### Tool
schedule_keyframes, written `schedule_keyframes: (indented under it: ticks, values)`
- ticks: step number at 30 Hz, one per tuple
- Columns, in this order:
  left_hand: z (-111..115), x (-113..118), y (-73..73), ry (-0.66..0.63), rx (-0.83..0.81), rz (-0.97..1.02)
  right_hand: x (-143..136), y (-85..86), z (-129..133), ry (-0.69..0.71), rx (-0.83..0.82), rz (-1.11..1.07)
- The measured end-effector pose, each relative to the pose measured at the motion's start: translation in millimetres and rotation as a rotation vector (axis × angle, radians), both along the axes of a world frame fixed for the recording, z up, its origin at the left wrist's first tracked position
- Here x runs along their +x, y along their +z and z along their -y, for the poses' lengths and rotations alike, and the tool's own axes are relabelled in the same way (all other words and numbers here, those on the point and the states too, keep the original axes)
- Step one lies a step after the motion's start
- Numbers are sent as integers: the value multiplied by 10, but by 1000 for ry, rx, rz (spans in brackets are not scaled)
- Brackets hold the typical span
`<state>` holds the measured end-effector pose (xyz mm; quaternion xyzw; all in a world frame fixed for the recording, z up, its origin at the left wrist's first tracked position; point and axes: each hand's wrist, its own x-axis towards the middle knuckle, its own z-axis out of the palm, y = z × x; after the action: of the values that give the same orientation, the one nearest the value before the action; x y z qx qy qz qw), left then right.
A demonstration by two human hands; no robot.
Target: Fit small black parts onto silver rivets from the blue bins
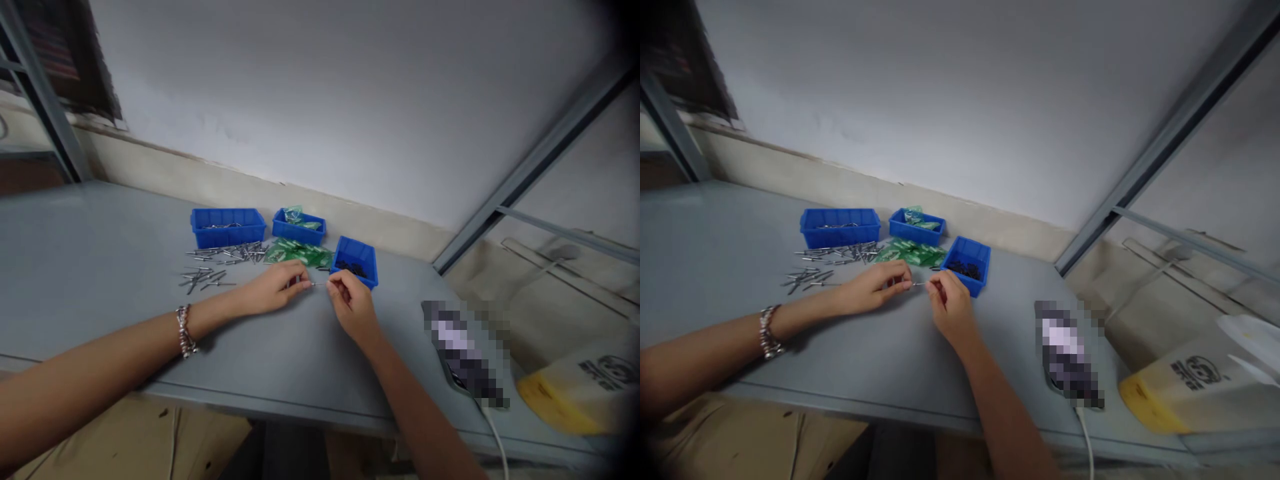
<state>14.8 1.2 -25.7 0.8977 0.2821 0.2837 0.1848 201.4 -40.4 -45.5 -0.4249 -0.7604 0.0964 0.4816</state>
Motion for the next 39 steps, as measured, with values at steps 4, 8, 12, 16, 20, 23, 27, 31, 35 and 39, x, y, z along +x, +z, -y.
schedule_keyframes:
  ticks: [4,8,12,16,20,23,27,31,35,39]
  values:
    - [2,-15,29,32,13,59,17,-47,-33,18,-37,73]
    - [-12,-29,42,53,29,73,17,-60,-39,37,-42,116]
    - [-1,-13,18,15,17,15,16,-23,-18,5,6,58]
    - [15,-7,18,8,-23,38,22,-20,-23,-3,7,68]
    - [4,-18,47,54,-14,100,25,-53,-36,20,-40,147]
    - [-2,-21,58,56,-14,84,26,-58,-29,21,-35,150]
    - [-1,-19,52,34,-19,58,28,-35,-14,19,-21,134]
    - [3,-21,51,47,-33,77,29,-22,-10,26,-12,154]
    - [-1,-22,52,42,-48,79,27,-24,-8,19,-6,167]
    - [-12,-10,42,28,-77,106,22,-24,-8,-7,-19,96]
